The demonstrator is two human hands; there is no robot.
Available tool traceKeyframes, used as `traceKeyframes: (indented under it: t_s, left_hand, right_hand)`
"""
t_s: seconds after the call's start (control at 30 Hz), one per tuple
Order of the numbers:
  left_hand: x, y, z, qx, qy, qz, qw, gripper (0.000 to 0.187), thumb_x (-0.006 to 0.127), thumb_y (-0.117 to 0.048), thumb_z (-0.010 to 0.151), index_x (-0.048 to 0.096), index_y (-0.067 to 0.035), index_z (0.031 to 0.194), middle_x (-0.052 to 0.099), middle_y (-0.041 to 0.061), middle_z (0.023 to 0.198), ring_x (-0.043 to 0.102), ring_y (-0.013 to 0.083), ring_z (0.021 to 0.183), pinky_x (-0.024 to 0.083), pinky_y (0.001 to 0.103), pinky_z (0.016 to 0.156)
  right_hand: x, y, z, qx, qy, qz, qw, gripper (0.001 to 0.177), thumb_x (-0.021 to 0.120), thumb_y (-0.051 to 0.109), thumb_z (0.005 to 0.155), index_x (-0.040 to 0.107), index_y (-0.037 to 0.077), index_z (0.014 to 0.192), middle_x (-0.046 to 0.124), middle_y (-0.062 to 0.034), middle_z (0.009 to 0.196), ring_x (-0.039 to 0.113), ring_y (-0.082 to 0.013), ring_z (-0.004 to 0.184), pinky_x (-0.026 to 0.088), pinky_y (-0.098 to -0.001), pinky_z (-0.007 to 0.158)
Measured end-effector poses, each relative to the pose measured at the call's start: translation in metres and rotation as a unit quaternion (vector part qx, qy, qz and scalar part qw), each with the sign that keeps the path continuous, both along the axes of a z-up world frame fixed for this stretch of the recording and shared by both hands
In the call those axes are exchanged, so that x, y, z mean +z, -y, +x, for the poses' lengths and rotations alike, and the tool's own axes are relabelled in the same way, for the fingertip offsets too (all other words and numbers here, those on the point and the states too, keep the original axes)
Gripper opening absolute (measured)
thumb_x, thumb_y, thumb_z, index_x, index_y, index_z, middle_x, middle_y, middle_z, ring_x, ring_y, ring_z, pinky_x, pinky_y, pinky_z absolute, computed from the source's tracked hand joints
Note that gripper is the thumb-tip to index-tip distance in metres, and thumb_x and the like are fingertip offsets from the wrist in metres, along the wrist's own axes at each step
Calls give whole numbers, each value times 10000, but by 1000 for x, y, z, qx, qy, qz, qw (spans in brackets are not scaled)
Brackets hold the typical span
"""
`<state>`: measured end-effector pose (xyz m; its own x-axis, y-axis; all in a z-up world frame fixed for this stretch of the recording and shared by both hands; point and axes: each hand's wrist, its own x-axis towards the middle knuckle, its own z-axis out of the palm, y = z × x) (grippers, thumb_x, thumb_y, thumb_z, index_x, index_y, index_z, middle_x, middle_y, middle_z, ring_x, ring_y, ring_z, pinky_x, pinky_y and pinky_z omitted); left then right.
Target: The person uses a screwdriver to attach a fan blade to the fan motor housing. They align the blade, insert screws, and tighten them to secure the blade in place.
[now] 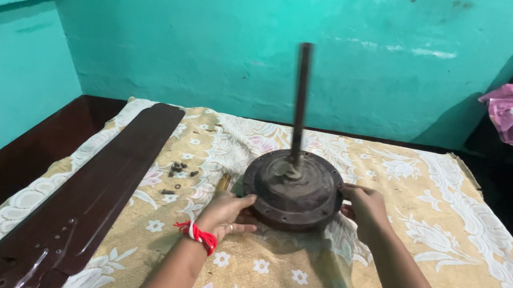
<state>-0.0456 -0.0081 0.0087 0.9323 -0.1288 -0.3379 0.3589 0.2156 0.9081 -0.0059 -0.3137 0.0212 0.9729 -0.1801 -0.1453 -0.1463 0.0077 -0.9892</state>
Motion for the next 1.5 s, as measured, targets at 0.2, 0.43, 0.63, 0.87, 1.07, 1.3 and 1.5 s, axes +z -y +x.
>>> traceKeyframes:
  t_s: [0.2, 0.43, 0.63, 0.87, 1.07, 1.3, 1.5]
  left_hand:
    - [-1, 21, 17, -11, 7, 124, 992, 417, 713, -186, 962, 554, 41, 1273, 614, 175, 1322, 684, 321, 1133, 653, 471, 809]
    - [-20, 1, 25, 8, 2, 10, 1000, 408, 715, -197, 898, 612, 42, 1212, 689, 214, 1222, 713, 382, 1014, 651, 499, 779]
    - [-7, 7, 24, -15, 45, 29, 998, 435, 784, -150, 852, 643, 42, 1216, 735, 211, 1155, 747, 298, 904, 663, 430, 712]
    - [6, -5, 31, -36, 27, 130, 991, 446, 793, -112, 911, 514, 89, 1194, 717, 211, 1068, 779, 332, 908, 684, 417, 695]
    - [10, -63, 26, -9, 148, 599, 787, 200, 820, -278, 808, 821, -88, 872, 797, 162, 936, 772, 294, 873, 603, 407, 834]
    - [-4, -74, 25, 51, 128, 599, 789, 294, 842, -369, 783, 804, -88, 860, 774, 186, 951, 771, 343, 896, 615, 430, 837]
    - [-17, -50, 32, 27, 132, 618, 774, 345, 866, -364, 731, 772, -87, 915, 763, 193, 969, 754, 352, 922, 600, 427, 838]
  right_hand:
    - [-23, 11, -15, 40, -61, 110, 991, 258, 592, 223, 1029, 616, -10, 921, 596, -86, 800, 539, -158, 595, 505, -300, 565]
    - [-8, 10, 18, 16, -40, 6, 999, 189, 672, 139, 959, 654, -43, 908, 624, -79, 765, 519, -138, 568, 433, -282, 530]
    - [-24, 14, 13, -21, -86, 47, 995, 208, 640, 198, 961, 673, -7, 943, 643, -43, 801, 526, -150, 578, 467, -299, 536]
    - [-36, 16, 14, -14, -31, -25, 999, 412, 649, 339, 992, 685, -71, 1009, 671, -95, 791, 612, -188, 608, 476, -304, 529]
    - [-47, 8, 8, -15, -25, -9, 1000, 458, 584, 403, 1020, 698, -40, 1059, 653, -95, 792, 588, -189, 618, 499, -313, 558]
    - [-44, -6, -8, -16, 138, -83, 987, 594, 609, 413, 992, 555, 20, 1434, 673, -150, 1195, 654, -170, 908, 535, -290, 734]
    - [-41, -13, -31, -7, 185, -147, 972, 664, 630, 338, 945, 445, 100, 1537, 628, -164, 1354, 696, -218, 1030, 556, -306, 784]
